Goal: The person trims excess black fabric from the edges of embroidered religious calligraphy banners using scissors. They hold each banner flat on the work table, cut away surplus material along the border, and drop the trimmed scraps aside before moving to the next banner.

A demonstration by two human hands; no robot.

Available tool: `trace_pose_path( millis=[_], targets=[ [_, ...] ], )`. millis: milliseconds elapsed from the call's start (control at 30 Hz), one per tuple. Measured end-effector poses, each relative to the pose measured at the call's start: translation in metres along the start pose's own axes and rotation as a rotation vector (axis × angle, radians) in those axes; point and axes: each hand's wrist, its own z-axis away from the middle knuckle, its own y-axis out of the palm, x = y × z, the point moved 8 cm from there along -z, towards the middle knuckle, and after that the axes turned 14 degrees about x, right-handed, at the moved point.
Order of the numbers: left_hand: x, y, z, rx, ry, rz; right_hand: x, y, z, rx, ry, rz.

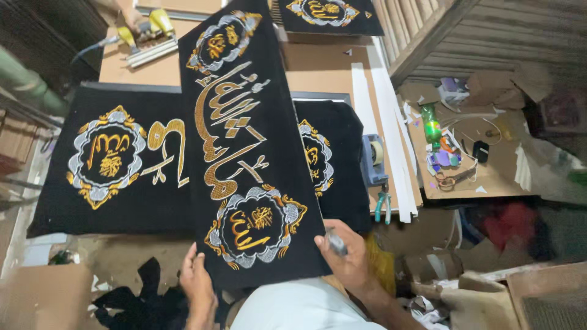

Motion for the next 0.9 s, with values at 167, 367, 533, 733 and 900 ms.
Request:
trace_pose_path(
  millis=[167,367,533,733,900],
  targets=[
    [-0.002,0.083,-0.032,0.0,-0.021,0.2,0.087,-0.049,-0.026,0.064,-0.428,0.181],
    [-0.133,0.224,-0.114,0.537,0.182,0.595,0.06,-0.207,-0.129,-0.441,-0.445,-0.018],
    [-0.19,0.268,-0.126,0.464,0.386,0.13,0.044,-0.329,-0.329,-0.484,-0.525,-0.344],
    [-0.108,0.245,-0.111,0.224,0.443,-1.063,-0.01,-0.357,-0.423,-0.585,-0.203,-0.076],
    [-0.044,0.19,-0.109,0.101,0.409,-1.451,-0.085,-0.169,-0.343,-0.099,-0.25,0.433]
  ],
)
